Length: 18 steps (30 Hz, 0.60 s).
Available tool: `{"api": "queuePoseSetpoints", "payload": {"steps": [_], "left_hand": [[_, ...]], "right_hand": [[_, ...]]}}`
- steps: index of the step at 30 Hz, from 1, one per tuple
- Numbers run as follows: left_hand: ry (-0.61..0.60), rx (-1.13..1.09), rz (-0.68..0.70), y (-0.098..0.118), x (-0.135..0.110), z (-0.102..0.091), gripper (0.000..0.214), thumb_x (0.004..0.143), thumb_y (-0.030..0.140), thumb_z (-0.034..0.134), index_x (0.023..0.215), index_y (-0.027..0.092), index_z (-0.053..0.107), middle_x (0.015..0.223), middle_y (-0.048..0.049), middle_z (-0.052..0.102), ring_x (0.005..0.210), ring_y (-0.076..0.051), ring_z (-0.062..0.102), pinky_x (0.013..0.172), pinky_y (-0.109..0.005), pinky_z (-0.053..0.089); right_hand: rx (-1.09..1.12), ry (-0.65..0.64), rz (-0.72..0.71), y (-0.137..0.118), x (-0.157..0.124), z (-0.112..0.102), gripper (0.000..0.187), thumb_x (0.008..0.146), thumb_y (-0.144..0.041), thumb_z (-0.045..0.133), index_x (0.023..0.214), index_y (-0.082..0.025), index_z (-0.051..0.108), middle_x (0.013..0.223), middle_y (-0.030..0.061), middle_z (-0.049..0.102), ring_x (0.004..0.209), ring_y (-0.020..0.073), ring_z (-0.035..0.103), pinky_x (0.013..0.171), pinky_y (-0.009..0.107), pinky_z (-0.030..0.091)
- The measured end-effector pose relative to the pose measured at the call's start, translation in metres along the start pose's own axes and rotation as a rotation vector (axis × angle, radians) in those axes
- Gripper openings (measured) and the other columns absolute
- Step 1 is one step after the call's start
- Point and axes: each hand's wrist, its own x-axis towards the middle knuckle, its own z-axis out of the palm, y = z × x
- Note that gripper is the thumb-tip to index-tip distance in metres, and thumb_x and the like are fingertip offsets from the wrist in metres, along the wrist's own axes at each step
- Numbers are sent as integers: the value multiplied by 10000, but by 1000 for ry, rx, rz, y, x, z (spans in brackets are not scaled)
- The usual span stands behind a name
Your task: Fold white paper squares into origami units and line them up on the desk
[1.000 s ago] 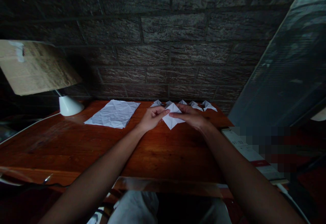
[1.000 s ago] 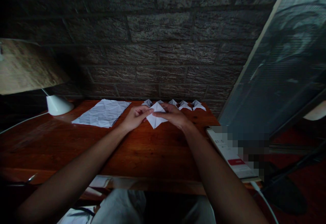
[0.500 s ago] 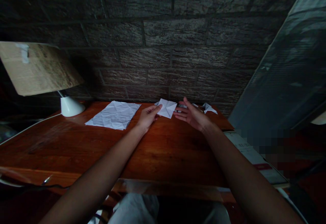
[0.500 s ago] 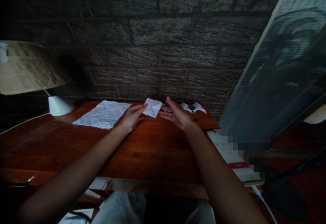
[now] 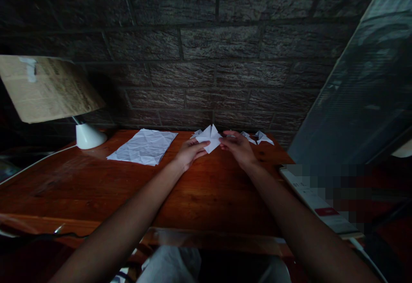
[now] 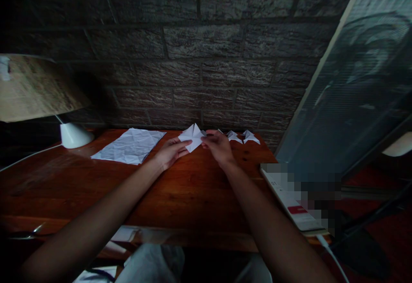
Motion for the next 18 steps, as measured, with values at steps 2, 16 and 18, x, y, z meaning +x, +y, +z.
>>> {"api": "queuePoseSetpoints", "payload": {"steps": [2, 16, 18], "left_hand": [[22, 15, -11, -1, 1, 0, 285, 576, 201, 880, 812, 143, 729, 844, -66, 749, 715, -117, 655, 657, -214, 495], [73, -61, 19, -1, 0, 6, 220, 578, 184, 871, 675, 125, 683, 675, -14, 695, 594, -77, 592, 583, -199, 467], [78, -90, 18, -1, 1, 6, 217, 591, 190, 869, 659, 121, 675, 672, -18, 695, 605, -80, 598, 598, -202, 480]], "right_hand": [[-29, 50, -57, 3, 1, 2, 506, 612, -422, 846, 974, -204, 567, 743, -12, 661, 659, 143, 641, 713, 331, 556], [-118, -75, -124, 11, -6, 14, 356, 668, -550, 784, 703, -228, 635, 774, 5, 664, 731, 177, 635, 734, 359, 584], [-100, -83, -120, 11, -7, 15, 309, 685, -518, 775, 736, -227, 686, 779, 6, 680, 718, 167, 632, 751, 357, 584]]}}
